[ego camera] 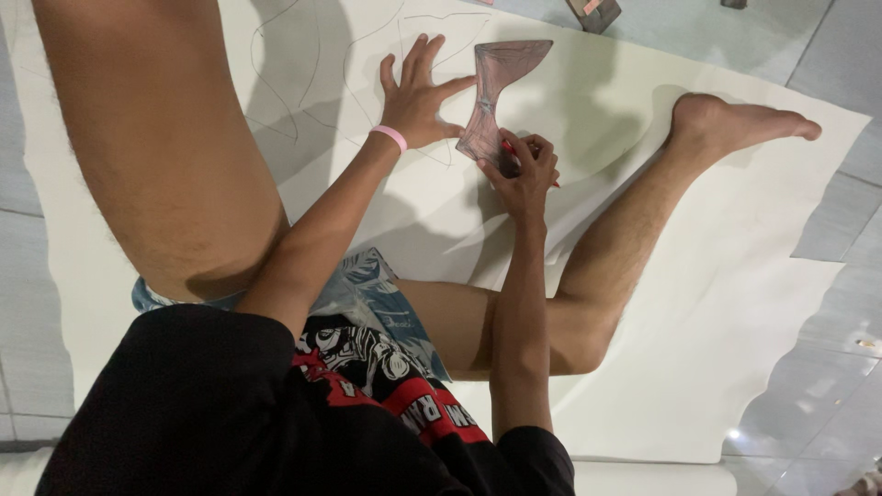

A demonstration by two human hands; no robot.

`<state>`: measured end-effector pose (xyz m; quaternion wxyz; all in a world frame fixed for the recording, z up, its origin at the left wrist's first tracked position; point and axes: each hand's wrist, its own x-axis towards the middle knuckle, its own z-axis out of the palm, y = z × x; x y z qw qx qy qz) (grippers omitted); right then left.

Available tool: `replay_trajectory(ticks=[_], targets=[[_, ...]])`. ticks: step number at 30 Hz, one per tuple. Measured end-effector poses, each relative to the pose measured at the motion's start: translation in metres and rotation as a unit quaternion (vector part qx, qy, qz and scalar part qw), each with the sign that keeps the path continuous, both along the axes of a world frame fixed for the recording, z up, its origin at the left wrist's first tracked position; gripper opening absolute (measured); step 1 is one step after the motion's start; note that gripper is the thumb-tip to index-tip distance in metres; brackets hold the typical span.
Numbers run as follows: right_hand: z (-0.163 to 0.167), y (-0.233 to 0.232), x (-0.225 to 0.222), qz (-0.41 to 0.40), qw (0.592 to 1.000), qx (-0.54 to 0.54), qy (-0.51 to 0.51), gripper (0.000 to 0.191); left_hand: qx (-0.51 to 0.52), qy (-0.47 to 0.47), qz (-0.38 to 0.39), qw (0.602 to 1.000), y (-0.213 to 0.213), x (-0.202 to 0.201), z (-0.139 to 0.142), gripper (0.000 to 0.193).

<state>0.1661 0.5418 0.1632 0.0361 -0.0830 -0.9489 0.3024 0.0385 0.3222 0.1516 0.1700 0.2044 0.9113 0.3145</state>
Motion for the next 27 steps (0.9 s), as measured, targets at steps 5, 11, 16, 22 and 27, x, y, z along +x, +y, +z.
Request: replay_trajectory(ticks=[5,11,16,22,27], targets=[[-0.0015,0.0034,-0.0017,0.008,1.000,-0.010,0.022,0.061,-0.012,-0.012,0.000,1.000,0.0038,-0.0004,0.0029,0.081],[-0.0006,0.0063,-0.0056,-0.001,1.000,-0.011,0.010,0.061,-0.028,-0.020,-0.006,0.999,0.0067,-0.0012,0.0047,0.080],[0.0017,0.0072,-0.0072,-0.001,1.000,0.002,0.012,0.061,-0.037,-0.024,-0.009,0.999,0.0092,-0.0024,0.0045,0.080],[0.0037,0.0071,-0.0078,0.006,1.000,-0.001,-0.001,0.062,-0.042,-0.019,-0.017,0.999,0.0090,-0.0026,0.0031,0.082],[0.0051,0.0054,-0.0098,-0.008,0.999,0.013,-0.028,0.063,-0.045,-0.038,-0.016,0.998,0.0093,-0.0028,0.0037,0.083]])
